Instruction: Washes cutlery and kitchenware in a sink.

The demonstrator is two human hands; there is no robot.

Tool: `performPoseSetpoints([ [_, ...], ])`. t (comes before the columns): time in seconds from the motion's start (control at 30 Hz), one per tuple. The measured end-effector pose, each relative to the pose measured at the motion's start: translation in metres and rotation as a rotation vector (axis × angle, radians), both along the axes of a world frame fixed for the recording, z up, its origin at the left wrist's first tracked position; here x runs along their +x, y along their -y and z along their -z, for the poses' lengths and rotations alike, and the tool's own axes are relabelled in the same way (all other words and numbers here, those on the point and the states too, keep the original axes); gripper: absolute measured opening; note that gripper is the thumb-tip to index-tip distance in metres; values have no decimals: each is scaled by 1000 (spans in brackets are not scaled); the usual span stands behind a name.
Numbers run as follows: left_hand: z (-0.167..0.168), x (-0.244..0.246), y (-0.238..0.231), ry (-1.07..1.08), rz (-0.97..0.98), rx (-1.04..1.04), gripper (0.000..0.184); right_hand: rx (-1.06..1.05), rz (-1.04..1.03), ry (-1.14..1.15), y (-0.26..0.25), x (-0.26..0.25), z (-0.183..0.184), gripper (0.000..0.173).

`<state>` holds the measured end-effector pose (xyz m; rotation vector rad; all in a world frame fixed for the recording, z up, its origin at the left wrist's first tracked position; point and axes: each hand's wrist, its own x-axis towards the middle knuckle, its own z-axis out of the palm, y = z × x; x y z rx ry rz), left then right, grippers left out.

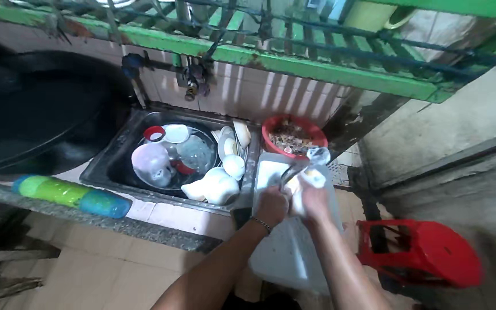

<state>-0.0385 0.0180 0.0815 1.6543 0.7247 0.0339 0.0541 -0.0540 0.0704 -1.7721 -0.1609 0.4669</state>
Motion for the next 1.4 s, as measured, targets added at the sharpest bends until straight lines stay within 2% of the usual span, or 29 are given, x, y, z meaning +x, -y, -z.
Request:
performPoseSetpoints([
  [0.1,2,-14,-11,-16,2,261,33,-185,-119,14,4,-13,-13,39],
  [0.13,6,-17,-17,-17,-42,292,35,-240,-159,9,3,-11,-19,39],
  [0.2,15,-16,-32,1,-206,168,38,-319,-388,10,2,-10,-25,32],
  [0.27,23,-12,-44,39,-304,-2,34,-321,-661,60,-2,-17,-14,26],
  [0.4,31,-14,-79,28,-490,-133,30,-444,-821,6,-19,-45,-14,39],
  [0.5,36,-23,-137,-99,-599,-25,34,-470,-822,-65,-10,-51,-6,45],
  [0.6,37,-37,-204,-393,-467,299,37,-503,-684,60,3,-32,10,48],
  [0.67,36,-46,-227,-468,-429,419,43,-564,-573,185,4,-11,24,52],
  [0.77,32,-46,-209,-390,-397,371,46,-694,-351,259,-4,19,61,73],
  [0.83,27,-36,-174,-211,-386,175,34,-934,-401,321,-8,21,73,83],
  [0.87,22,-30,-154,-116,-373,38,30,-1049,-494,371,-8,14,73,74],
  [0.93,17,-21,-122,-1,-288,-152,28,-1119,-679,452,-4,1,73,54],
  [1.0,13,-12,-93,18,-226,-251,26,-1014,-749,401,-2,6,70,44],
  [1.03,12,-8,-79,13,-219,-284,24,-884,-678,297,0,14,66,40],
  [1.07,14,-3,-69,-3,-205,-307,23,-669,-525,144,2,22,61,40],
  [1.13,21,6,-55,-44,-145,-333,26,-110,-208,-121,6,35,51,44],
  [1.2,26,15,-42,-69,-83,-379,27,300,-192,-281,6,42,40,45],
  [1.23,27,18,-36,-75,-50,-413,27,352,-203,-286,5,41,33,37],
  [1.27,27,20,-30,-77,-8,-448,28,281,-158,-244,4,39,26,31],
  [1.33,29,20,-20,-67,54,-481,28,57,-32,-126,3,44,21,38],
  [1.4,26,16,-9,-74,75,-432,30,47,119,-70,3,52,31,41],
])
